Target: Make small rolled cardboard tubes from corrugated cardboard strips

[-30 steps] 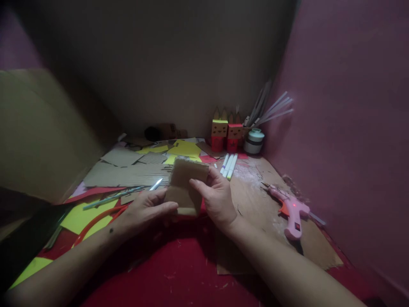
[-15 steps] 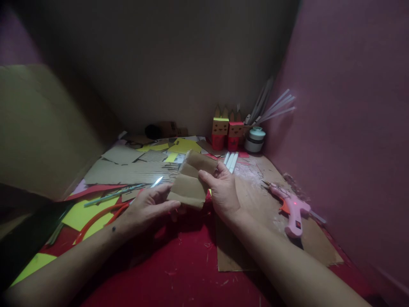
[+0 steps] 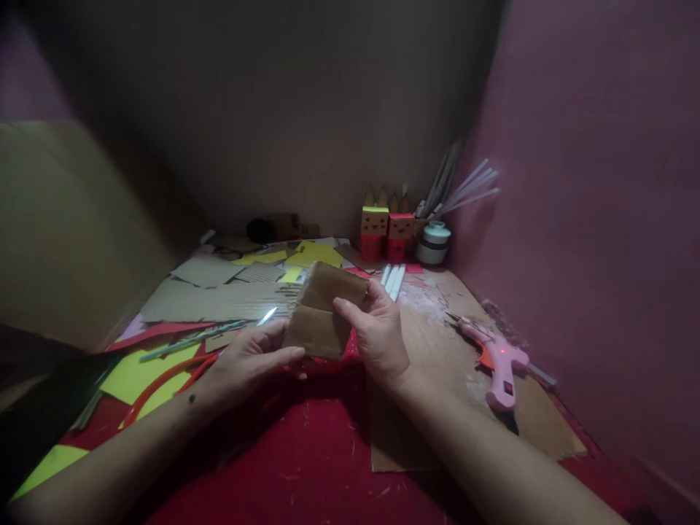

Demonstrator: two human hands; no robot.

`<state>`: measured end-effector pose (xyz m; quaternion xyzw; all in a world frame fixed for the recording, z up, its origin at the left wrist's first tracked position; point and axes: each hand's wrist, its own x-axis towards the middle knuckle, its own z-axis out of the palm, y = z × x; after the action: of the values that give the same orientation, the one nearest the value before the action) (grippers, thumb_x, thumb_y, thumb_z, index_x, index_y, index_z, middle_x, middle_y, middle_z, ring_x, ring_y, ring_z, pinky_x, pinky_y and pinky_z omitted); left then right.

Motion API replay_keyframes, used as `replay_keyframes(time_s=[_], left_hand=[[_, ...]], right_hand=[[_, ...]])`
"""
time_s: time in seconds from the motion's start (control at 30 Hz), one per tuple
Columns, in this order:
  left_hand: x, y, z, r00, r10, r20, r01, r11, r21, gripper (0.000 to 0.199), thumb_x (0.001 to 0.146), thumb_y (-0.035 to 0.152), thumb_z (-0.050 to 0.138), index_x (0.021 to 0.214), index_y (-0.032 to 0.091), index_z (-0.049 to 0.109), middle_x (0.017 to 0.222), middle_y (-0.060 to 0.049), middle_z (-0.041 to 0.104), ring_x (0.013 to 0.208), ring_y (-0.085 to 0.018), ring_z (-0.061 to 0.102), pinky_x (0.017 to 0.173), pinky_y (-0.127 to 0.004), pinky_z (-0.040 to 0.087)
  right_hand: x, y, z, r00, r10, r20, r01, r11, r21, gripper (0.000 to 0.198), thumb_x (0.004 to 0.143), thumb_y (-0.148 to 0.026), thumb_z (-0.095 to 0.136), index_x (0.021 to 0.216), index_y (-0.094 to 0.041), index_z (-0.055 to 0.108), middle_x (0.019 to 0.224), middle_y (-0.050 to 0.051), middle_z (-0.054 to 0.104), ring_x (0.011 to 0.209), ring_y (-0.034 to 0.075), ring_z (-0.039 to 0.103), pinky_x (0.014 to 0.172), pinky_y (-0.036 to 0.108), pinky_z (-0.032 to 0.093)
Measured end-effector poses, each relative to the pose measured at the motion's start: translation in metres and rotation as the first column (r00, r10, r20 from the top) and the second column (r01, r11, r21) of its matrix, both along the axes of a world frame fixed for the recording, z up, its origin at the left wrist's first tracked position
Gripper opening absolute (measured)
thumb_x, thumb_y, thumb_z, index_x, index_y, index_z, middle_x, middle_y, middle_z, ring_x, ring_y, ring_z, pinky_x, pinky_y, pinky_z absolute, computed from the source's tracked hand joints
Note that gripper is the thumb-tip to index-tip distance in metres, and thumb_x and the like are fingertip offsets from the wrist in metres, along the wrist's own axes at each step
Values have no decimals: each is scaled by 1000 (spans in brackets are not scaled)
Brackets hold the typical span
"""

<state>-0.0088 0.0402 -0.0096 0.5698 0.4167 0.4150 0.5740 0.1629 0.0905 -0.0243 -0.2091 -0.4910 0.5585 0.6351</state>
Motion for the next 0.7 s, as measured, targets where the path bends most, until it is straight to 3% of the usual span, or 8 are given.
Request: replay_keyframes(time_s=[0.4, 0.53, 0.7], left_hand=[[-1, 3, -11, 992, 74, -102, -67, 995, 73, 15, 73, 16, 63, 88, 14, 62, 73, 0, 66, 63, -12, 62, 63, -26, 51], [-1, 2, -9, 988, 70, -135, -56, 993, 106, 13, 75, 17, 61, 88, 15, 63, 72, 0, 66, 63, -13, 63, 64, -26, 51], [0, 0, -4, 994, 68, -83, -63, 996, 58, 19, 76, 18, 63, 95, 15, 60, 76, -2, 69, 61, -14, 65, 62, -28, 53]], right_hand=[[-1, -5, 4, 994, -78, 82, 72, 995, 72, 28, 69, -12, 72, 91, -28, 66, 91, -6, 70, 87, 13, 63, 84, 30, 50], [0, -7, 7, 990, -85, 108, 79, 995, 57, 32, 69, -13, 72, 95, -30, 64, 94, -6, 68, 91, 15, 62, 88, 33, 48], [1, -5, 9, 989, -75, 131, 75, 997, 8, 30, 68, -18, 72, 95, -28, 63, 97, -3, 68, 92, 18, 62, 90, 38, 49]])
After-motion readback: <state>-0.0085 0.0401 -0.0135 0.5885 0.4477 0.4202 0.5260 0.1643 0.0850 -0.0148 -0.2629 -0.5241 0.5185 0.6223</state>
